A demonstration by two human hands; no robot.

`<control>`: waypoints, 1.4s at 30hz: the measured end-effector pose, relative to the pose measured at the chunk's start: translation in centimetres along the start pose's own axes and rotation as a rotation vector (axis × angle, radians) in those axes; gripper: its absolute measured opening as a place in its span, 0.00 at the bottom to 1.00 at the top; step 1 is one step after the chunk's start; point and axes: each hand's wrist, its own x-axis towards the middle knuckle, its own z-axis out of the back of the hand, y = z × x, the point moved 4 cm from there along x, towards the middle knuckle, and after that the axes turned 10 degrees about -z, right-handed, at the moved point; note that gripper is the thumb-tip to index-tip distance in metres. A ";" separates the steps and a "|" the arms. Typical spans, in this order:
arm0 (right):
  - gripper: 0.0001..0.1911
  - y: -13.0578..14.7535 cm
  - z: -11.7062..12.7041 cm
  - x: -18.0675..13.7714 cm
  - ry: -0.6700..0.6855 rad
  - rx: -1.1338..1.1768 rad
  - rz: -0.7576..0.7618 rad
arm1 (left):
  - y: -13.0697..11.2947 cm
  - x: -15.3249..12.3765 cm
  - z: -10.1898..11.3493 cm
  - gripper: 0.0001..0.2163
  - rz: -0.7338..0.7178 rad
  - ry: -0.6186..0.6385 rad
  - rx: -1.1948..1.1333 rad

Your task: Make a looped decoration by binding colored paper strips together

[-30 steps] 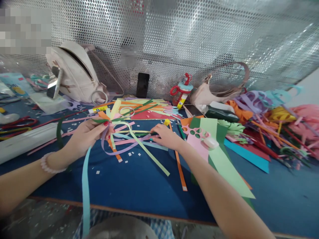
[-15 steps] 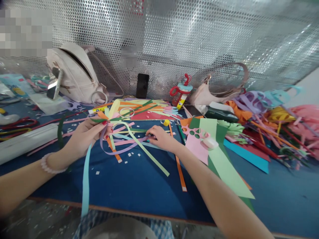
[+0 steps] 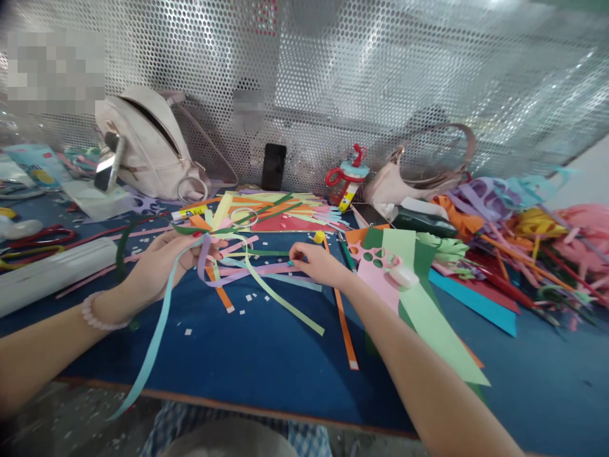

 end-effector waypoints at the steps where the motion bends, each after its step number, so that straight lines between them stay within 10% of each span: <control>1: 0.06 -0.1 0.1 0.0 0.006 0.021 -0.016 | 0.0 0.0 0.0 0.10 0.009 0.004 0.006; 16: 0.14 2.5 -0.7 -2.5 0.702 0.253 0.069 | -1.6 0.5 0.8 0.07 -0.103 -0.164 -0.277; 27: 0.10 0.6 1.0 -1.2 0.221 -0.180 -0.052 | -3.1 0.4 0.6 0.13 -0.025 -0.150 -0.526; 42: 0.07 -0.9 1.9 -3.2 0.342 -0.580 -0.284 | -1.0 0.8 1.0 0.11 -0.045 -0.167 -0.381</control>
